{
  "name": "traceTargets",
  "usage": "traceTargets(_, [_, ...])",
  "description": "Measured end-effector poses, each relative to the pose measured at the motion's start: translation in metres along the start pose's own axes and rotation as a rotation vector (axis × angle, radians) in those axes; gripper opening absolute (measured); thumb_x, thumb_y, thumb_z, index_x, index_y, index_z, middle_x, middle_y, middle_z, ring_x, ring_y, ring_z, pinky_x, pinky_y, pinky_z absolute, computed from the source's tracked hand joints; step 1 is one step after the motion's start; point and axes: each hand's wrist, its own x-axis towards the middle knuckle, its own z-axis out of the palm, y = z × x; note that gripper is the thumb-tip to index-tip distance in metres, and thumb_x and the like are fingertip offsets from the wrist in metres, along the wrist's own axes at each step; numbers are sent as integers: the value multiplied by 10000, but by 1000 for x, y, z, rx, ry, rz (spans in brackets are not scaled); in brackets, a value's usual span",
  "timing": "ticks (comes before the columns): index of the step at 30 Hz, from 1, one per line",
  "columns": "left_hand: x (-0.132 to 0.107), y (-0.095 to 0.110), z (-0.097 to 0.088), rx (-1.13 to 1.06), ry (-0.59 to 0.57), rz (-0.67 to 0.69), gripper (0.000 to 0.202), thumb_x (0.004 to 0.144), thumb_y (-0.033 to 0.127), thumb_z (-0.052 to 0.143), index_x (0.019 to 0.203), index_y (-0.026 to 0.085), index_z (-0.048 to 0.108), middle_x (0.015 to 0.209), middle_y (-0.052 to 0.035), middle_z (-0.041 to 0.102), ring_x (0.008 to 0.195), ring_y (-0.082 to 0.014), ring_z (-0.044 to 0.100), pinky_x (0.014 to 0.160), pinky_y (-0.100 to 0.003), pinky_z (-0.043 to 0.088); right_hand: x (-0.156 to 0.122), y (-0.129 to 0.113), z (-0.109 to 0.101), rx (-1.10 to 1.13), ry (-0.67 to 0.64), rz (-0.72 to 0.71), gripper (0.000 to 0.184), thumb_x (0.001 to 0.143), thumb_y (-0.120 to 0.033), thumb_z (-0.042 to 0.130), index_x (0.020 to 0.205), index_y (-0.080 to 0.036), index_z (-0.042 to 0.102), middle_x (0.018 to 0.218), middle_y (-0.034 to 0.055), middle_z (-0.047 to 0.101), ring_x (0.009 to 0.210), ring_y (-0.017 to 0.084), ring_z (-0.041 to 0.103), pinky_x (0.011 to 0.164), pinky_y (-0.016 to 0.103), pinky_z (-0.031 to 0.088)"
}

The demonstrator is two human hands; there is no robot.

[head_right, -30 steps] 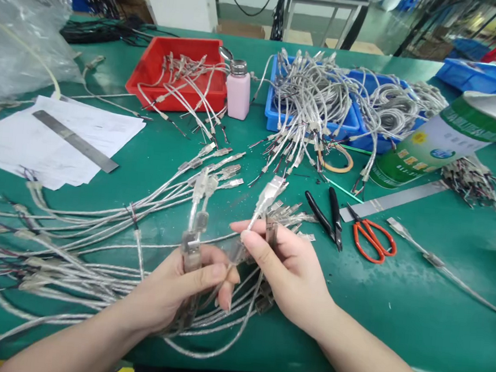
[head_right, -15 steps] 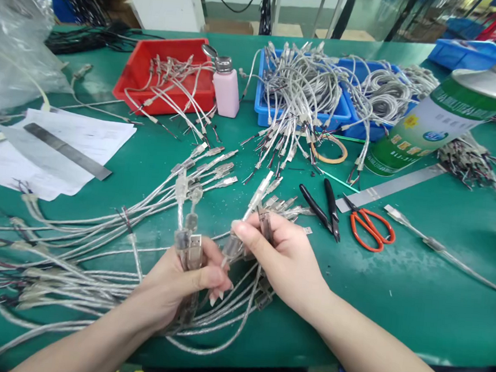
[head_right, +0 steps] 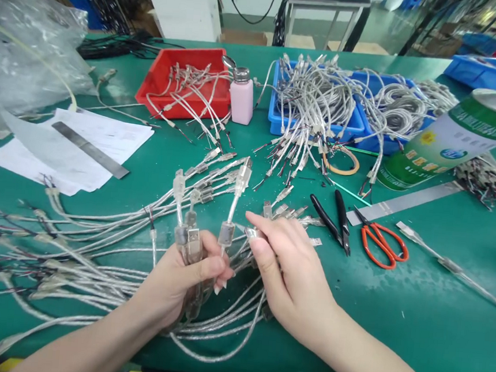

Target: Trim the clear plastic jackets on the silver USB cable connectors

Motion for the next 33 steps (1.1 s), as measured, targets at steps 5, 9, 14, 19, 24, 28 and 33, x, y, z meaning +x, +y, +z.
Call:
traceTargets(5, [1, 3, 0, -36, 12, 33, 180, 711, 191, 733, 686, 150, 559, 595, 5, 661, 533, -83, 565, 543, -189, 442, -4, -2, 2, -230, -56, -146, 393, 922, -211, 457, 1310, -148, 474, 891, 87, 577, 828, 213, 489, 718, 374, 422])
traceTargets(9, [2, 3, 0, -48, 25, 27, 198, 706, 188, 736, 682, 150, 544, 571, 11, 648, 519, -74, 553, 541, -180, 436, -5, -2, 6, -295, -71, -203, 414, 907, -200, 488, 1313, -115, 472, 885, 95, 575, 811, 213, 466, 695, 366, 424])
traceTargets(14, [1, 2, -1, -72, 14, 27, 189, 700, 182, 739, 688, 150, 553, 584, 10, 649, 539, -77, 562, 545, -178, 440, -5, -1, 8, -358, -14, -230, 397, 904, -190, 500, 1290, -100, 487, 821, 89, 564, 782, 211, 452, 678, 364, 425])
traceTargets(19, [1, 2, 0, -95, 25, 15, 183, 699, 176, 737, 693, 155, 556, 593, 12, 649, 546, -82, 568, 542, -182, 441, -5, 0, 9, -374, -5, -227, 376, 904, -199, 503, 1262, -83, 508, 793, 90, 563, 750, 211, 452, 649, 360, 421])
traceTargets(24, [2, 2, 1, -58, 43, 4, 187, 694, 189, 742, 685, 157, 558, 583, 11, 646, 540, -89, 563, 539, -193, 438, -4, 0, 10, -437, 39, -252, 360, 893, -194, 525, 1239, -96, 525, 773, 84, 587, 728, 213, 461, 649, 359, 421])
traceTargets(28, [3, 3, 1, -29, 60, 2, 188, 702, 214, 739, 687, 156, 561, 580, 10, 649, 541, -93, 563, 540, -196, 436, -4, -3, 11, -496, 107, -281, 320, 874, -182, 564, 1188, -121, 560, 770, 71, 624, 714, 202, 469, 670, 345, 432])
traceTargets(33, [2, 1, 1, -30, 45, 4, 182, 711, 208, 732, 693, 154, 560, 589, 12, 651, 538, -86, 563, 540, -193, 434, -4, -3, 11, -548, 162, -284, 365, 839, -158, 611, 1200, -144, 567, 735, 54, 632, 695, 200, 475, 677, 343, 430])
